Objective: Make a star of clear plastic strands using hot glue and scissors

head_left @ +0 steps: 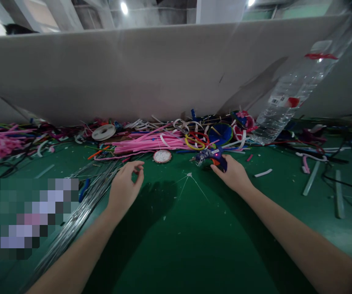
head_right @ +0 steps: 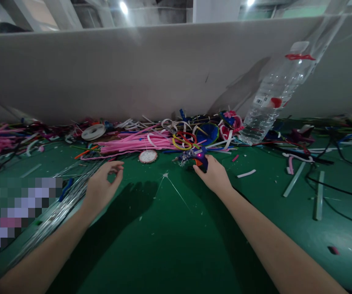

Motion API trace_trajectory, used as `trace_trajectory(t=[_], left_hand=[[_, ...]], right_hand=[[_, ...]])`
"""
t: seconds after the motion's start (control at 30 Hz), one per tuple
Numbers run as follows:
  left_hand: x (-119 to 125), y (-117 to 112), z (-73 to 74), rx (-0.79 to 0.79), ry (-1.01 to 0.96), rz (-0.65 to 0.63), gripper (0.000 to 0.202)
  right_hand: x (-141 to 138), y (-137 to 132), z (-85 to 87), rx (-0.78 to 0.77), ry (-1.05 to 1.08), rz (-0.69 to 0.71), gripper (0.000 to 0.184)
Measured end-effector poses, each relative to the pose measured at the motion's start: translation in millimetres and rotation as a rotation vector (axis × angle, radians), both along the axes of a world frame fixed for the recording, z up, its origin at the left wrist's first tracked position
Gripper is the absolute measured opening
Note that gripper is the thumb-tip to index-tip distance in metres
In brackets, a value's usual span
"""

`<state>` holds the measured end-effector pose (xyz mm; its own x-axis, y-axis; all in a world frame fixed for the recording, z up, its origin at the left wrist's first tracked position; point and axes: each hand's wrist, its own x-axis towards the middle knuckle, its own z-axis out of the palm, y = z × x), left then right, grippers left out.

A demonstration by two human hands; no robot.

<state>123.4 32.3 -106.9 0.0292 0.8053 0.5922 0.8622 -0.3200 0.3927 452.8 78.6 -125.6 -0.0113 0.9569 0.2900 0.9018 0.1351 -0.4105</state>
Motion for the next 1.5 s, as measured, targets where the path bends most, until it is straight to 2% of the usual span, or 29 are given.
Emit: trace_trajectory(t=[0.1, 0.2, 0.33, 0.57, 0.8, 1.07, 1.23, 1.4, 1.5], left_hand=[[-13.9, 11.7, -8.8, -0.064, 0.047, 0.035, 0.021], [-15.5, 24.8, -14.7, -0.152, 0.071, 0.030, 0.027], [-5.2, 48.5, -12.7, -0.224, 0.145, 0.022, 0.028], [21.8, 94.4, -4.9, -0.303, 0.198, 0.108, 0.026], [36.3, 116.7, -2.0, -0.372, 0.187, 0.225, 0.033], [34.1, 123.5, -8.4, -0.426, 0.131, 0.242, 0.024], [26.2, 120.2, -0.3, -0.343, 0.084, 0.212, 0.027], [27.3, 98.3, 12.3, -0.186, 0.044, 0.141, 0.027], [32.1, 77.7, 10.4, -0.109, 0.035, -0.012, 0.025]], right_hand=[[0.0, -0.3, 1.0, -0.011, 0.006, 0.001, 0.069], [0.0, -0.3, 1.4, -0.020, 0.002, 0.007, 0.069], [0.2, 0.0, 0.5, -0.011, -0.001, 0.007, 0.068], [0.3, -0.3, 0.8, -0.015, 0.006, 0.005, 0.069], [0.8, 1.4, -0.5, -0.004, 0.007, -0.001, 0.069], [0.9, 0.9, -0.7, -0.007, -0.002, 0.001, 0.068], [1.3, 0.7, -0.1, -0.019, 0.006, 0.003, 0.069], [1.2, 1.2, -0.8, 0.000, 0.009, 0.004, 0.067], [0.9, 1.1, -0.7, 0.002, 0.014, 0.004, 0.067]])
